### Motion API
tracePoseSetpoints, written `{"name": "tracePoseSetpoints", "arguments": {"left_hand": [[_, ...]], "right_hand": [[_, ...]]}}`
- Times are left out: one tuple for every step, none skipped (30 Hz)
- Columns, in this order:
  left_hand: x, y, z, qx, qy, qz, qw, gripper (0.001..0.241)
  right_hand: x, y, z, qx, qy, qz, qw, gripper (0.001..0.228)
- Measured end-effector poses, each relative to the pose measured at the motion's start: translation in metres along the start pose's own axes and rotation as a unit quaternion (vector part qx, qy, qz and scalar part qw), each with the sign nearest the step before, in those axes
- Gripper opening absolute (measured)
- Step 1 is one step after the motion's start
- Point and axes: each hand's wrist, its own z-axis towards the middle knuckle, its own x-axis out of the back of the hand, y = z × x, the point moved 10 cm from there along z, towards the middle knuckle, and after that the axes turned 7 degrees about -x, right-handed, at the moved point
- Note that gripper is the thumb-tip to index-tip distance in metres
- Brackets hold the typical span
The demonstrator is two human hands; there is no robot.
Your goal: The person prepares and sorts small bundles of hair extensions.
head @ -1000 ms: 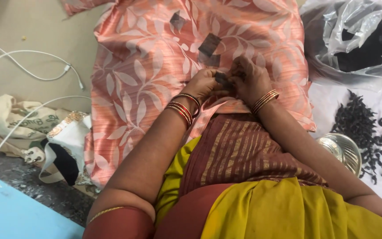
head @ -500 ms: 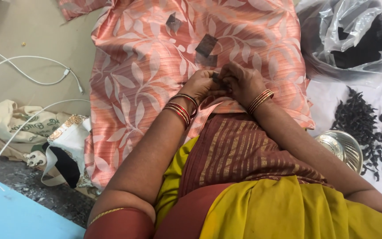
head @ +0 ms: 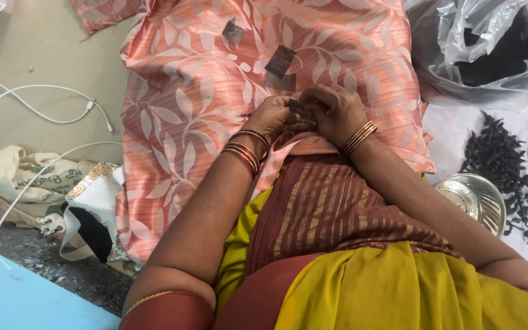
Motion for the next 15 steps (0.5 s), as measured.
{"name": "tracePoseSetpoints", "arguments": {"left_hand": [[-0.001,0.0,0.0,0.001,0.0,0.0,1.0,0.019],[0.0,0.001,0.001,0.001,0.001,0.006,1.0,0.019],[0.0,0.001,0.001,0.002,0.002,0.012,1.0,0.019],[0.0,0.001,0.001,0.003,0.002,0.012,1.0,0.019],[0.0,0.0,0.001,0.004,0.003,0.012,1.0,0.021],[0.0,0.0,0.001,0.005,0.003,0.012,1.0,0.024],[0.0,0.0,0.001,0.005,0.002,0.013,1.0,0.024],[0.0,0.0,0.001,0.005,0.001,0.008,1.0,0.027],[-0.001,0.0,0.0,0.005,0.0,0.004,1.0,0.031],[-0.001,0.0,0.0,0.007,0.0,0.004,1.0,0.031],[-0.001,0.001,-0.001,0.006,0.0,0.005,1.0,0.032],[-0.001,0.001,-0.001,0.005,0.001,0.006,1.0,0.032],[0.0,0.001,-0.002,0.006,0.0,0.007,1.0,0.032],[-0.001,0.003,-0.002,0.006,-0.004,0.004,1.0,0.031],[-0.002,0.004,-0.003,0.005,-0.009,0.001,1.0,0.03]], "right_hand": [[0.0,0.002,0.0,-0.001,0.001,0.0,1.0,0.008],[0.001,0.001,0.0,0.011,0.004,0.016,1.0,0.01],[0.002,0.0,0.0,0.022,0.008,0.033,0.999,0.012],[0.003,-0.001,0.0,0.022,0.008,0.033,0.999,0.012],[0.002,-0.001,0.001,0.015,0.001,0.044,0.999,0.012],[0.002,-0.001,0.001,0.009,-0.006,0.055,0.998,0.013],[0.003,-0.001,0.002,0.009,-0.006,0.055,0.998,0.013],[0.004,0.002,0.002,-0.01,-0.002,0.057,0.998,0.012],[0.005,0.006,0.002,-0.029,0.001,0.059,0.998,0.011],[0.004,0.009,0.002,-0.03,0.001,0.059,0.998,0.011],[0.005,0.014,0.003,-0.041,0.009,0.062,0.997,0.012],[0.006,0.019,0.002,-0.052,0.017,0.064,0.996,0.013],[0.005,0.024,0.002,-0.053,0.018,0.065,0.996,0.013],[0.003,0.027,0.002,-0.049,0.021,0.049,0.997,0.016],[0.002,0.03,0.003,-0.044,0.023,0.034,0.998,0.02]]}}
